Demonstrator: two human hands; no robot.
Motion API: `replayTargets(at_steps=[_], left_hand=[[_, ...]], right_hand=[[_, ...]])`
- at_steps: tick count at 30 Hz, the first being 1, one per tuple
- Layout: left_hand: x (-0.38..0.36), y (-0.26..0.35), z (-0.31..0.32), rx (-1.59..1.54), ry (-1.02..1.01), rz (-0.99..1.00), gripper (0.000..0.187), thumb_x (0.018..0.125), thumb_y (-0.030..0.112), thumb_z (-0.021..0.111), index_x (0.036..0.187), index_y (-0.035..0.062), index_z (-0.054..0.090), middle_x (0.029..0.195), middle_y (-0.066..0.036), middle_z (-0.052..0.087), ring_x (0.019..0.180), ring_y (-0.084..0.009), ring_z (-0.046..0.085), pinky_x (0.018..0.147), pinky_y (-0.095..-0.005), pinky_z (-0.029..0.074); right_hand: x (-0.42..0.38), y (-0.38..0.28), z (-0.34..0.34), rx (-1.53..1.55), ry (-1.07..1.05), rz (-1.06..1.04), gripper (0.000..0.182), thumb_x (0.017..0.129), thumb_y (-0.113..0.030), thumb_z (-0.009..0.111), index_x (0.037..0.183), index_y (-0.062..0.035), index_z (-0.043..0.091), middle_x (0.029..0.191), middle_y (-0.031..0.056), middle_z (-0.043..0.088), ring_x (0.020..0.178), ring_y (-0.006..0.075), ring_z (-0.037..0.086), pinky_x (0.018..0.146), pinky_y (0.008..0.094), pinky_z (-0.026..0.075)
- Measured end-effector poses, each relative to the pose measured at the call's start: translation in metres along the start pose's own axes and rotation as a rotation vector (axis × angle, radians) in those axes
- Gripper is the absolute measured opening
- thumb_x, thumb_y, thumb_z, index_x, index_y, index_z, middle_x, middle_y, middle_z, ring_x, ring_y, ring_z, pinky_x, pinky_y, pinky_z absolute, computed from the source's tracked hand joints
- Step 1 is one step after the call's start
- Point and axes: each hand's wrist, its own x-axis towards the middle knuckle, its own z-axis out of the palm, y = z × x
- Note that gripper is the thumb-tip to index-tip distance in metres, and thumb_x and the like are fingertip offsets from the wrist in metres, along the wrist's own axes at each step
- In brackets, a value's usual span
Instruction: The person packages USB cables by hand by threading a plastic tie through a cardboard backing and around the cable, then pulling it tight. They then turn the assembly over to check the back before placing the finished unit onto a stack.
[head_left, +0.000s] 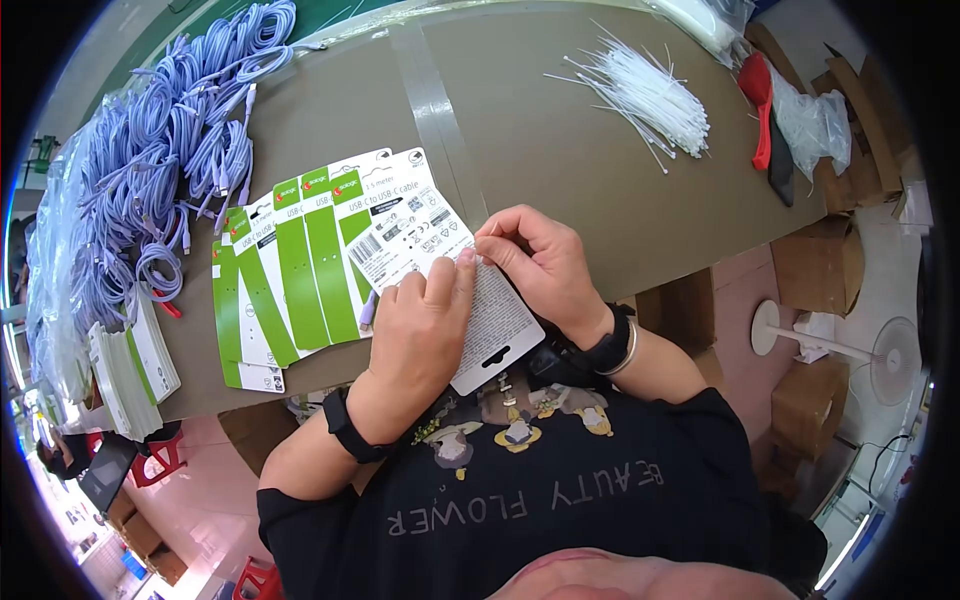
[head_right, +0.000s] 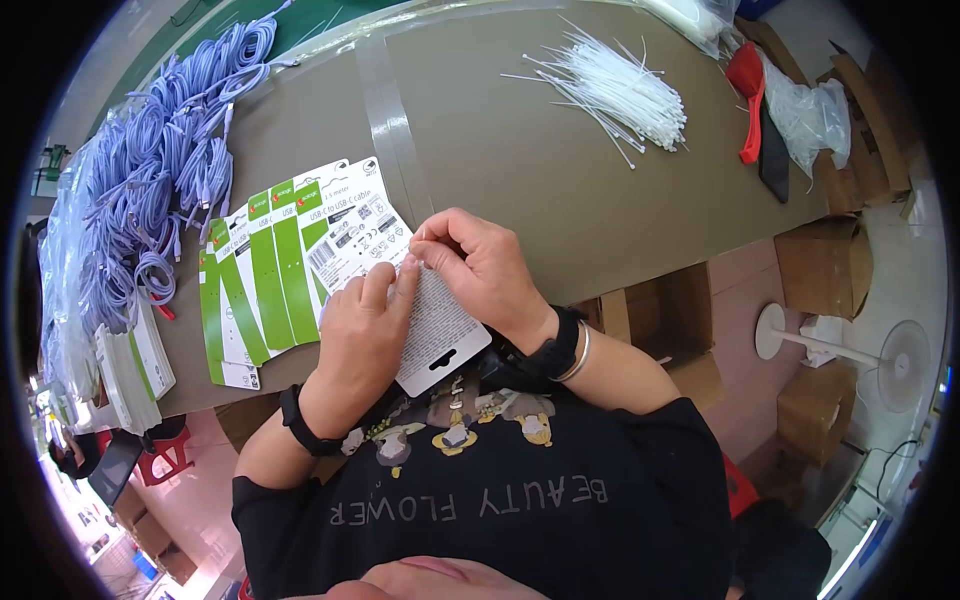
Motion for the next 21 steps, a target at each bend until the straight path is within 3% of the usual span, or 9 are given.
replayTargets(at_steps=[3, 6, 10, 18, 21], left_hand=[[0.01, -0.003, -0.005, -0.039, -0.009, -0.045, 0.035, 0.078, 0.003, 0.061, 0.113, 0.0024, 0.062, 0.086, -0.009, 0.057, 0.076, -0.024, 0.06, 0.065, -0.0352, 0.048], [0.025, -0.021, -0.019, -0.791, -0.299, -0.441, 0.021, 0.086, 0.005, 0.058, 0.106, 0.0003, 0.064, 0.075, -0.008, 0.063, 0.065, -0.0183, 0.065, 0.058, -0.0308, 0.049], [0.046, -0.024, -0.018, -1.01, -0.383, -0.565, 0.014, 0.091, 0.009, 0.057, 0.096, -0.0014, 0.064, 0.066, -0.008, 0.065, 0.057, -0.015, 0.067, 0.051, -0.0267, 0.049], [0.06, -0.029, -0.019, -0.972, -0.543, -0.622, 0.01, 0.088, 0.008, 0.059, 0.085, -0.0014, 0.057, 0.067, -0.008, 0.065, 0.059, -0.0152, 0.068, 0.048, -0.0248, 0.049], [0.061, -0.026, -0.016, -0.896, -0.548, -0.583, 0.012, 0.089, 0.01, 0.06, 0.09, -0.0003, 0.054, 0.067, -0.005, 0.064, 0.058, -0.0131, 0.067, 0.047, -0.023, 0.048]], right_hand=[[0.004, -0.005, -0.002, 0.022, -0.037, 0.032, 0.008, 0.091, -0.006, 0.063, 0.095, 0.0009, 0.061, 0.083, 0.0003, 0.063, 0.075, 0.0047, 0.056, 0.067, 0.019, 0.047], [0.002, -0.003, -0.001, 0.002, -0.023, 0.042, 0.008, 0.09, -0.005, 0.063, 0.095, 0.0004, 0.062, 0.083, 0.0011, 0.064, 0.075, 0.005, 0.057, 0.067, 0.0193, 0.047], [0.001, 0.001, 0.0, 0.001, 0.001, 0.021, 0.007, 0.09, -0.005, 0.064, 0.095, 0.0001, 0.062, 0.083, 0.0016, 0.064, 0.076, 0.0052, 0.058, 0.068, 0.0196, 0.048], [-0.001, 0.004, 0.001, -0.057, 0.019, -0.128, 0.006, 0.089, -0.004, 0.065, 0.094, -0.0003, 0.062, 0.083, 0.002, 0.064, 0.076, 0.0055, 0.058, 0.068, 0.0197, 0.048], [-0.003, 0.007, -0.001, -0.085, 0.028, -0.204, 0.006, 0.09, -0.003, 0.064, 0.094, -0.0006, 0.062, 0.084, 0.0018, 0.064, 0.076, 0.006, 0.058, 0.068, 0.02, 0.048]])
